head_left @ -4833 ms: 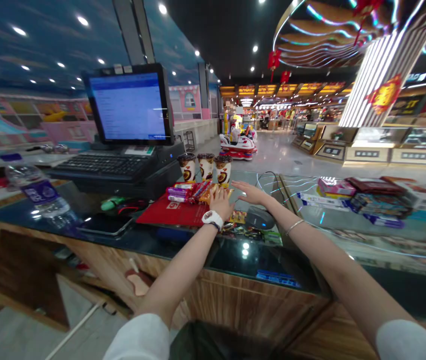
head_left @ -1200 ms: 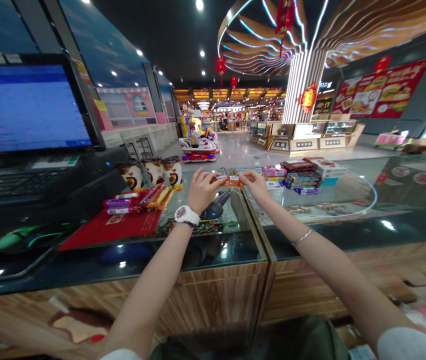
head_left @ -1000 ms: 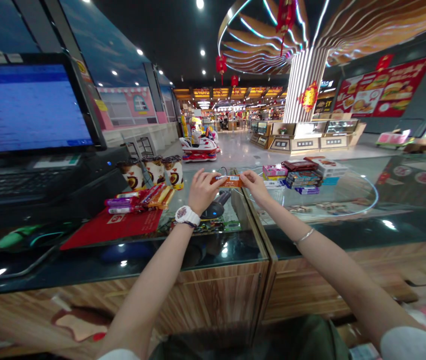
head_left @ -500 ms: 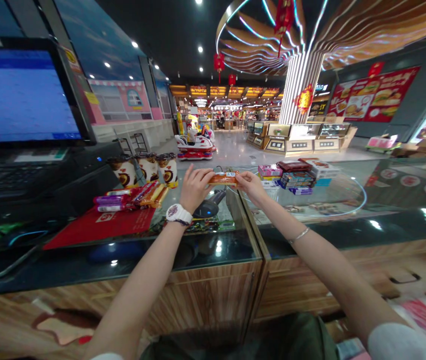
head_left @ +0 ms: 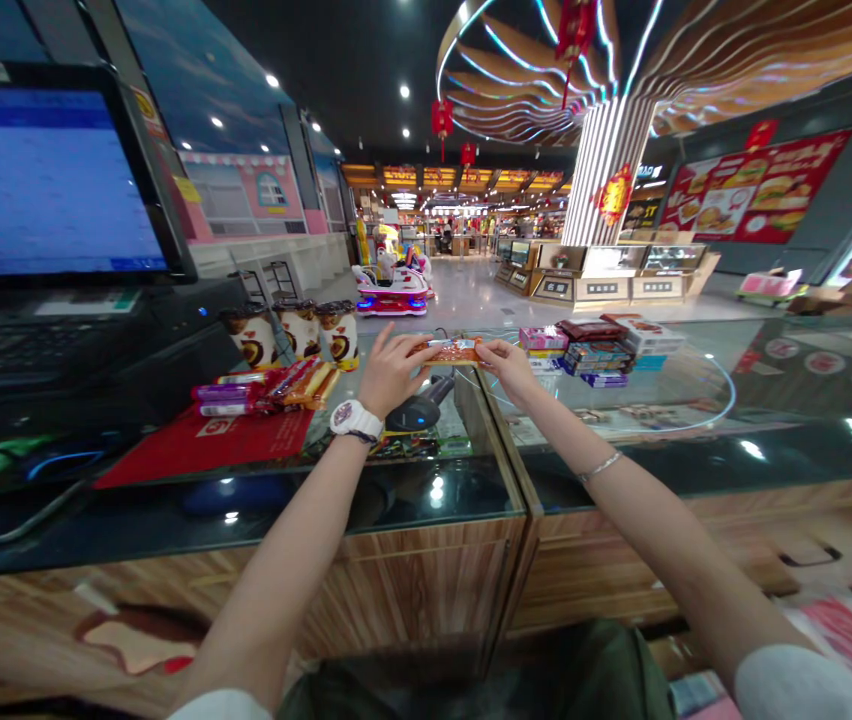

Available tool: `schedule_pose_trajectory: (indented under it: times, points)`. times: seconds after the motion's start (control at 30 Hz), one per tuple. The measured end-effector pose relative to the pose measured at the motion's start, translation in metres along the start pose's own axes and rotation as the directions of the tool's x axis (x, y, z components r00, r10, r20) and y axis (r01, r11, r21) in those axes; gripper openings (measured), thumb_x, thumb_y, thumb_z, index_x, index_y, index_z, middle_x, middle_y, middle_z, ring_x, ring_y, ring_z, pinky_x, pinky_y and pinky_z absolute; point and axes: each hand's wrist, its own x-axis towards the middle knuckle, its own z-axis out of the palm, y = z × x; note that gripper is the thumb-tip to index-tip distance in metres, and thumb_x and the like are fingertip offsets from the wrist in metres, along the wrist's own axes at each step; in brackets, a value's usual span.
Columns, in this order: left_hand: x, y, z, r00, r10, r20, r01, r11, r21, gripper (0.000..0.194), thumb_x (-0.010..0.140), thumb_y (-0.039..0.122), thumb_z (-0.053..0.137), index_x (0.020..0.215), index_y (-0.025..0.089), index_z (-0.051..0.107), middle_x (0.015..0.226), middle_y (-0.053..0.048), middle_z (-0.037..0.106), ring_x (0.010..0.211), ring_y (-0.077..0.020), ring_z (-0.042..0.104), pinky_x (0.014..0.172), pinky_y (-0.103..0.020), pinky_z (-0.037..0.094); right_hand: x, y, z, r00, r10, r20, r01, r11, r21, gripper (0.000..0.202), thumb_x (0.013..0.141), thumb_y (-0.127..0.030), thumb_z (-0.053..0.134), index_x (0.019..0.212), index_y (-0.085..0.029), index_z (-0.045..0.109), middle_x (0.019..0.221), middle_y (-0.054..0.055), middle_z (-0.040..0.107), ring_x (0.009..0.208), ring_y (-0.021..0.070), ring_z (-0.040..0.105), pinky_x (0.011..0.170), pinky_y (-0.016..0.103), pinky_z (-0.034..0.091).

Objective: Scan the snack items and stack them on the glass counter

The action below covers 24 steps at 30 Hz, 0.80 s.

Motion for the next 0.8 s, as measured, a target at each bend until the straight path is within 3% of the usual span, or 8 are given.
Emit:
schedule_pose_trajectory:
  times: [0.13, 0.2, 0.3, 0.37, 0.43, 0.5, 0.63, 0.8]
  points:
    - [-0.001, -0.006, -0.002, 0.999, -0.038, -0.004, 0.038, 0.999, 0.012, 0.039, 0.091, 0.021, 0.058, 0.129, 0.029, 0.065, 0.128, -0.006, 0.070, 0.117, -0.0230, 0.064, 0.121, -0.058, 0.029, 0.003, 0.009, -0.005, 0.992, -0.044, 0.118, 0.059, 0.991, -0.123, 0.032, 0.076, -0.046, 0.070, 0.100, -0.025, 0.070, 0.104, 0.003, 0.076, 0.095, 0.0186, 0.070, 0.090, 0.038, 0.056]
    - [-0.002, -0.011, -0.004, 0.997, -0.070, -0.030, 0.071, 0.997, 0.025, 0.040, 0.092, 0.023, 0.057, 0.131, 0.028, 0.063, 0.129, -0.007, 0.069, 0.117, -0.0234, 0.063, 0.120, -0.057, 0.030, 0.003, 0.015, -0.008, 0.964, -0.085, 0.252, 0.160, 0.943, -0.293, 0.038, 0.079, -0.030, 0.062, 0.116, -0.025, 0.068, 0.120, 0.006, 0.073, 0.107, 0.0210, 0.069, 0.097, 0.043, 0.054]
    - [-0.005, -0.019, -0.004, 0.991, -0.117, -0.059, 0.119, 0.992, 0.036, 0.041, 0.093, 0.024, 0.055, 0.134, 0.027, 0.061, 0.129, -0.007, 0.069, 0.117, -0.0240, 0.063, 0.120, -0.055, 0.031, 0.000, 0.022, -0.006, 0.847, -0.124, 0.516, 0.430, 0.730, -0.531, 0.062, 0.073, -0.011, 0.056, 0.134, -0.022, 0.061, 0.137, 0.009, 0.064, 0.126, 0.0238, 0.061, 0.110, 0.048, 0.046]
    - [-0.008, -0.025, -0.003, 0.987, -0.149, -0.064, 0.151, 0.988, 0.041, 0.042, 0.092, 0.025, 0.056, 0.134, 0.026, 0.061, 0.128, -0.008, 0.070, 0.117, -0.0244, 0.063, 0.119, -0.054, 0.031, -0.001, 0.026, 0.001, 0.744, -0.114, 0.658, 0.583, 0.591, -0.557, 0.072, 0.071, -0.006, 0.053, 0.141, -0.022, 0.055, 0.145, 0.009, 0.058, 0.134, 0.0237, 0.054, 0.115, 0.048, 0.041]
    - [-0.011, -0.030, 0.000, 0.982, -0.179, -0.061, 0.182, 0.982, 0.048, 0.043, 0.091, 0.024, 0.057, 0.134, 0.025, 0.060, 0.126, -0.009, 0.070, 0.116, -0.0247, 0.064, 0.118, -0.052, 0.032, -0.001, 0.029, 0.010, 0.662, -0.094, 0.744, 0.674, 0.510, -0.535, 0.078, 0.069, -0.003, 0.053, 0.145, -0.021, 0.052, 0.148, 0.010, 0.055, 0.138, 0.0236, 0.051, 0.116, 0.047, 0.040]
    - [-0.014, -0.036, 0.004, 0.978, -0.203, -0.050, 0.206, 0.977, 0.056, 0.043, 0.090, 0.024, 0.058, 0.133, 0.023, 0.060, 0.125, -0.009, 0.071, 0.114, -0.0250, 0.065, 0.117, -0.052, 0.033, -0.002, 0.032, 0.019, 0.617, -0.057, 0.785, 0.713, 0.462, -0.527, 0.081, 0.068, 0.001, 0.052, 0.147, -0.019, 0.049, 0.148, 0.012, 0.054, 0.140, 0.0245, 0.048, 0.117, 0.048, 0.040]
    - [-0.020, -0.044, 0.011, 0.972, -0.236, -0.026, 0.237, 0.969, 0.069, 0.043, 0.089, 0.023, 0.061, 0.132, 0.021, 0.060, 0.124, -0.010, 0.071, 0.113, -0.0261, 0.065, 0.117, -0.053, 0.033, -0.006, 0.037, 0.027, 0.591, 0.028, 0.806, 0.725, 0.421, -0.546, 0.082, 0.070, 0.005, 0.048, 0.148, -0.021, 0.047, 0.146, 0.012, 0.056, 0.141, 0.0259, 0.046, 0.116, 0.051, 0.039]
    - [-0.024, -0.043, 0.015, 0.972, -0.236, 0.001, 0.235, 0.969, 0.076, 0.042, 0.088, 0.020, 0.061, 0.131, 0.022, 0.059, 0.123, -0.009, 0.072, 0.113, -0.0243, 0.066, 0.118, -0.052, 0.032, -0.011, 0.034, 0.027, 0.536, 0.007, 0.844, 0.770, 0.407, -0.492, 0.074, 0.073, 0.003, 0.053, 0.144, -0.018, 0.051, 0.137, 0.014, 0.059, 0.129, 0.0246, 0.056, 0.109, 0.044, 0.046]
